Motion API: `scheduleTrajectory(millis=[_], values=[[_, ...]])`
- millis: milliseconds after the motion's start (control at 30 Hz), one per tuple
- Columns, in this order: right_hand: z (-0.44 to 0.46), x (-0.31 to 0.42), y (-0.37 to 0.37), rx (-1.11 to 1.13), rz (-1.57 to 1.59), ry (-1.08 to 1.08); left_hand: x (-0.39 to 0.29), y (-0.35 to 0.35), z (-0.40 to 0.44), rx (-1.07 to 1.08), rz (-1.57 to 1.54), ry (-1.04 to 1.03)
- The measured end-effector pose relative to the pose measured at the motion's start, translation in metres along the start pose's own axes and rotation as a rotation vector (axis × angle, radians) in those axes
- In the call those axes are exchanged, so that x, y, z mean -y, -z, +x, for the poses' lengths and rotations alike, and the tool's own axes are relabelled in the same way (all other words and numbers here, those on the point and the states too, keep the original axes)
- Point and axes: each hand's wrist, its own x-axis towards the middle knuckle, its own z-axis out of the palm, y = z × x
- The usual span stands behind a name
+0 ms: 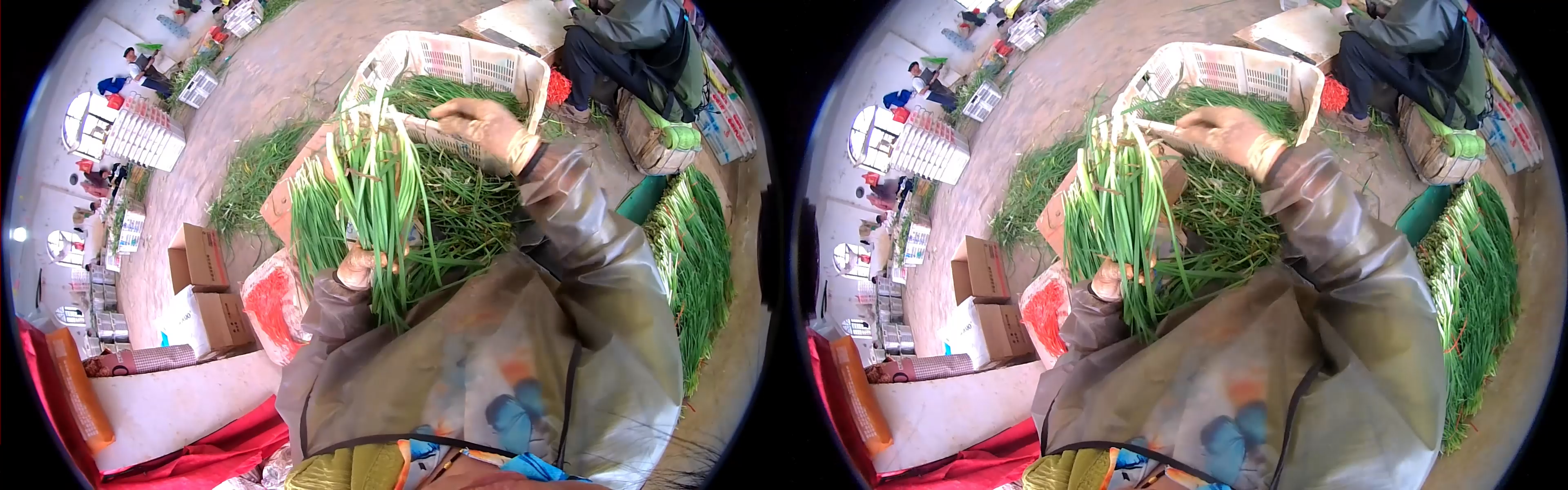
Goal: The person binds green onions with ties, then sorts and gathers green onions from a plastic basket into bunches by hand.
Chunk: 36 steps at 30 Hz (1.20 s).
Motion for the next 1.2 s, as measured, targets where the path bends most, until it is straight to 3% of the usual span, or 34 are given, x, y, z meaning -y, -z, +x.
scheduleTrajectory(millis=[67,133,200,233,267,333,400,433,467,533,667,700,733,800,867,933,1033,1100,1133,1200], values=[[-0.002,0.035,-0.025,0.094,0.446,-0.243,-0.004,-0.01,0.006,0.004,0.021,0.022],[0.008,0.011,-0.046,0.103,0.493,-0.022,-0.017,-0.047,0.007,-0.058,0.0,-0.031],[0.011,0.029,-0.03,-0.13,0.575,-0.124,-0.022,-0.035,0.01,0.014,0.016,-0.02],[0.023,0.018,-0.022,-0.28,0.956,-0.191,-0.021,-0.031,0.008,-0.032,0.04,-0.043],[0.026,0.026,-0.01,-0.404,0.916,-0.261,-0.022,-0.028,0.005,-0.077,0.064,-0.06],[0.027,0.016,0.007,-0.171,0.989,-0.255,-0.023,-0.023,0.0,-0.159,0.071,-0.02],[0.028,0.045,-0.012,-0.1,0.881,-0.36,-0.026,-0.022,0.004,-0.076,0.169,-0.077],[0.027,0.053,-0.014,0.016,0.785,-0.281,-0.026,-0.027,0.004,-0.108,0.144,-0.065],[0.027,0.063,-0.017,-0.018,0.79,-0.28,-0.022,-0.022,0.007,-0.102,0.144,-0.065],[0.025,0.079,-0.008,0.061,0.789,-0.181,-0.011,-0.009,0.015,0.08,0.089,-0.148],[0.027,0.09,0.0,0.158,0.611,-0.123,-0.012,-0.033,0.014,0.134,-0.453,-0.131],[0.027,0.089,0.005,0.128,0.625,-0.135,-0.009,-0.03,0.02,0.159,-0.412,-0.263],[0.028,0.088,0.011,0.095,0.64,-0.147,-0.009,-0.022,0.017,0.16,-0.511,-0.218],[0.033,0.065,0.038,-0.029,0.537,-0.132,-0.016,-0.031,0.017,0.135,-0.389,-0.396],[0.041,0.036,0.06,-0.259,0.469,-0.177,-0.023,-0.025,0.008,0.173,-0.329,-0.476],[0.038,0.024,0.091,-0.237,0.6,-0.171,-0.029,-0.011,0.002,0.288,-0.27,-0.545],[0.03,0.015,0.117,-0.44,0.281,-0.158,-0.031,0.024,-0.009,0.464,-0.21,-0.6],[0.039,-0.033,0.144,-0.542,0.065,-0.151,-0.032,0.047,-0.023,0.469,-0.204,-0.607],[0.036,-0.037,0.145,-0.612,-0.241,-0.225,-0.034,0.058,-0.029,0.451,-0.198,-0.602],[0.041,-0.051,0.129,-0.387,-0.008,0.002,-0.033,0.045,-0.032,0.385,-0.198,-0.633]])
